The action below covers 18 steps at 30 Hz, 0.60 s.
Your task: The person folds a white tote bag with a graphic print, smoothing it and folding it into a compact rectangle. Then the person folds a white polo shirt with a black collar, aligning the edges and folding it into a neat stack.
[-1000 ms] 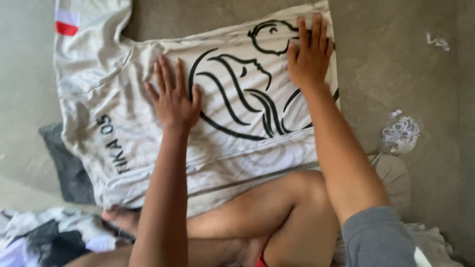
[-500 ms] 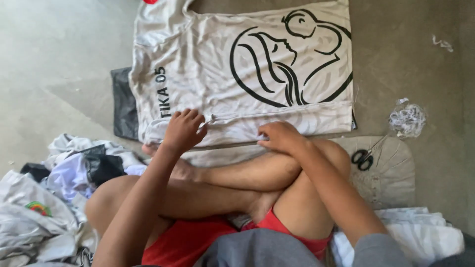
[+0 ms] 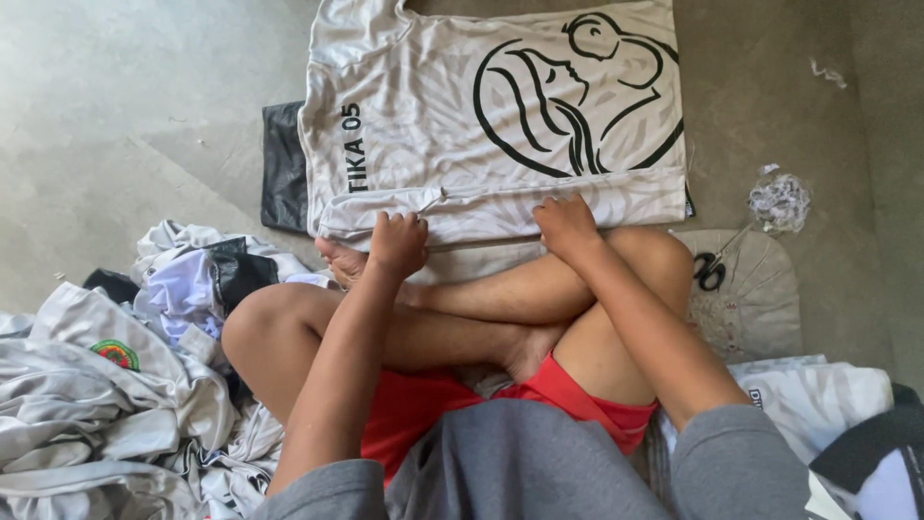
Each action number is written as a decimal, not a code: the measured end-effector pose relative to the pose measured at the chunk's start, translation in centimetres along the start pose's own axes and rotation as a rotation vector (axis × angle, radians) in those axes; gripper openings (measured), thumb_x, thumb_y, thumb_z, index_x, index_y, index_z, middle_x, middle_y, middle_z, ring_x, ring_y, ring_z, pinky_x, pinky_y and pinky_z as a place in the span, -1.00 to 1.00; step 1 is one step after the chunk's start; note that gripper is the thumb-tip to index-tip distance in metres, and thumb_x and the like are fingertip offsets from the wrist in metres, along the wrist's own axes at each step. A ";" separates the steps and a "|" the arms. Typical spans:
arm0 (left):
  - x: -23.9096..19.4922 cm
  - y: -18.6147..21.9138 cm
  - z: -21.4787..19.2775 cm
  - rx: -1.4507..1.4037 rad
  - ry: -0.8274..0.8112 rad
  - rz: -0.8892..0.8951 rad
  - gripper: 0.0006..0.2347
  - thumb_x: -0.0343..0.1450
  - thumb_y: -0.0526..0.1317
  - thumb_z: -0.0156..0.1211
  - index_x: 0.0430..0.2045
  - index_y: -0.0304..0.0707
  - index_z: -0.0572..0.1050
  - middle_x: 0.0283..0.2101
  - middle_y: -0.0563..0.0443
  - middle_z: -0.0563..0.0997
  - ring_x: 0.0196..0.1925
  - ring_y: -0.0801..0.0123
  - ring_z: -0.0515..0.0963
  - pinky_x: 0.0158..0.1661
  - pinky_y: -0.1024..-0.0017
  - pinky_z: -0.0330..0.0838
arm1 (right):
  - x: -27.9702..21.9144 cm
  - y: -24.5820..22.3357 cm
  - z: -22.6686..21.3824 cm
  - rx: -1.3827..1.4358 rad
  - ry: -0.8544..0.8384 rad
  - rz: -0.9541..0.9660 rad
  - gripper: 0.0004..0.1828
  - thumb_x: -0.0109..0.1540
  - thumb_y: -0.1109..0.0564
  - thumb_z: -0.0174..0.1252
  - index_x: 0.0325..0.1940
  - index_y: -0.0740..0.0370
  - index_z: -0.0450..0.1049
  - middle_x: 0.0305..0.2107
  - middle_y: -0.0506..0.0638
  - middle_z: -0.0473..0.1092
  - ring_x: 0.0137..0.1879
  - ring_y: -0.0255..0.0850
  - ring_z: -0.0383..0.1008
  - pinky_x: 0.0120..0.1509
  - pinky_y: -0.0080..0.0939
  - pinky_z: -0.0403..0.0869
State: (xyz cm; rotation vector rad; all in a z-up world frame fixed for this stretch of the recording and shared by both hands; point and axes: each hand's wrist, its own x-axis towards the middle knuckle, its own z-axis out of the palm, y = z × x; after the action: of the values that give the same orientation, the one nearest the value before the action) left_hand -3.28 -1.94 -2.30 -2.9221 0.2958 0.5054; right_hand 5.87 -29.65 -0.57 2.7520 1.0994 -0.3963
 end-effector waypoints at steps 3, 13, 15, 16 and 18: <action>-0.8 0.3 -0.4 0.052 0.105 -0.012 -0.79 0.18 -0.04 0.13 -0.42 -0.05 0.45 -0.38 0.13 0.49 -0.37 0.31 0.51 -0.23 0.17 0.22 | -0.2 0.2 0.1 -0.018 0.071 0.011 -0.73 -0.08 0.11 0.22 -0.33 0.22 0.48 -0.44 0.07 0.41 -0.30 0.00 0.46 -0.11 0.01 0.25; 1.3 0.0 3.8 0.005 0.238 -0.068 -0.87 0.26 -0.18 0.02 -0.43 -0.14 0.43 -0.41 0.11 0.48 -0.50 0.35 0.52 -0.25 0.24 0.23 | 1.2 0.7 1.9 0.011 0.056 0.002 -0.87 -0.02 0.25 0.14 -0.40 0.30 0.51 -0.49 0.15 0.43 -0.33 0.06 0.47 -0.17 0.01 0.29; 0.9 0.2 3.6 -0.033 0.182 -0.053 -0.84 0.26 -0.15 0.03 -0.38 -0.15 0.42 -0.36 0.11 0.49 -0.47 0.36 0.54 -0.25 0.25 0.24 | 0.9 0.5 1.6 -0.002 0.031 0.039 -0.90 -0.01 0.26 0.12 -0.44 0.28 0.52 -0.55 0.11 0.42 -0.36 0.03 0.47 -0.19 0.01 0.27; 1.1 0.3 4.0 -0.033 0.182 -0.055 -0.84 0.26 -0.15 0.03 -0.38 -0.15 0.42 -0.36 0.11 0.49 -0.47 0.36 0.54 -0.25 0.25 0.24 | 0.9 0.5 1.9 -0.002 0.032 0.037 -0.90 -0.01 0.26 0.12 -0.44 0.28 0.52 -0.55 0.11 0.42 -0.36 0.03 0.47 -0.19 0.01 0.27; 1.4 0.5 4.7 -0.098 0.147 -0.032 -0.74 0.23 -0.09 0.14 -0.31 -0.18 0.41 -0.31 0.07 0.50 -0.39 0.29 0.57 -0.22 0.23 0.28 | 1.0 0.5 2.5 -0.031 0.003 0.096 -0.93 0.01 0.25 0.11 -0.51 0.24 0.51 -0.58 0.08 0.43 -0.39 0.00 0.47 -0.22 0.03 0.27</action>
State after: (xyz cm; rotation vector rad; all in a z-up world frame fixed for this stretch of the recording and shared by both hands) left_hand -3.56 -1.78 -7.24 -3.0602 0.2485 0.3097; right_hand 6.43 -29.95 -3.19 2.7654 0.9613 -0.3593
